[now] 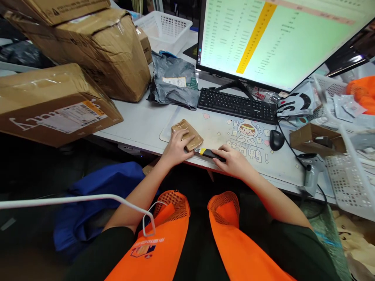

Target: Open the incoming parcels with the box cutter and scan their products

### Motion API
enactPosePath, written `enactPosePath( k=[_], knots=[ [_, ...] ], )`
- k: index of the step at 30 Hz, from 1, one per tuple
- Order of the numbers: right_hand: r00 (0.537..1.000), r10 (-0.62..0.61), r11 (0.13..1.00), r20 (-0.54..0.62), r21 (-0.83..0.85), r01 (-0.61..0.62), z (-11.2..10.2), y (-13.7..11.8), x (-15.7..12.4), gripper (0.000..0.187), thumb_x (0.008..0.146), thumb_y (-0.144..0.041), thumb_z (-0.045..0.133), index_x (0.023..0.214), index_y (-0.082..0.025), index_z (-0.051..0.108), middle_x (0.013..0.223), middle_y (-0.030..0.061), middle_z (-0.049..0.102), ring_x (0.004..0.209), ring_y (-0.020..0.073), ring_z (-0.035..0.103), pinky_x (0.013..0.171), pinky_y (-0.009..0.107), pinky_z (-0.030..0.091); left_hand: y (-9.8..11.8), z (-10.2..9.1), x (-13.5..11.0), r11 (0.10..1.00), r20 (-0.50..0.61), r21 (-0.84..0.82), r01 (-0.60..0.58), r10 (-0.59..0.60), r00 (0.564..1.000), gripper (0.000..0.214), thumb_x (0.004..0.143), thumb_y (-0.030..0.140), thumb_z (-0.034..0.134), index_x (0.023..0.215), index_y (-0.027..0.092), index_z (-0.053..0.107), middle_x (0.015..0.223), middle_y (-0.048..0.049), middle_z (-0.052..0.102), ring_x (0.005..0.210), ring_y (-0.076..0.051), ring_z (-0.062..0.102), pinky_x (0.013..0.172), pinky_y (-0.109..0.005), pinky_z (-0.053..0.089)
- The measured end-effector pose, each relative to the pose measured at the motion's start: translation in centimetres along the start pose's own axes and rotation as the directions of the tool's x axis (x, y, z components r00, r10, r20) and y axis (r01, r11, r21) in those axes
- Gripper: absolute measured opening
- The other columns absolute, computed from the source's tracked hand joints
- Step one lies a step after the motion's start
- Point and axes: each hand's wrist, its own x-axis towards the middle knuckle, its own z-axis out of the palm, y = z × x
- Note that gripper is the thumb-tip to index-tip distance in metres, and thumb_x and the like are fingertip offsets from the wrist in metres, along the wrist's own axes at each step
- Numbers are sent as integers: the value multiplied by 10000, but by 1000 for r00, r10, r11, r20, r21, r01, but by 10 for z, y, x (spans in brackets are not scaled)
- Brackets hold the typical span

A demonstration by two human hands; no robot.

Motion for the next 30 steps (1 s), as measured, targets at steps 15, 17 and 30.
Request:
enactPosePath(
  k=[15,17,30],
  knots=[
    [995,99,993,-7,64,-99,-24,58,8,406,982,-477,622,1273,-260,801,1078,100,713,939,246,684,872,381,563,-11,-10,-5,988,93,-136,-76,89,992,409,970,381,658,1326,193,734,1453,-169,549,1452,-365,457,1251,-599,403],
    [992,116,977,-48,186,-106,-28,64,-9,405,975,-512,624,1230,-262,815,1048,90,727,966,250,693,906,395,567,-18,-22,-12,977,105,-185,-106,127,986,325,1003,270,548,1225,227,781,1498,-115,536,1515,-333,405,1280,-574,379],
    [900,284,944,-330,259,-202,4,68,-68,401,965,-511,643,1207,-237,808,1061,112,734,987,269,705,911,446,596,-42,-49,5,993,274,-87,80,-54,960,338,912,288,629,1197,225,799,1639,-104,432,1576,-380,318,1314,-604,317]
  ],
)
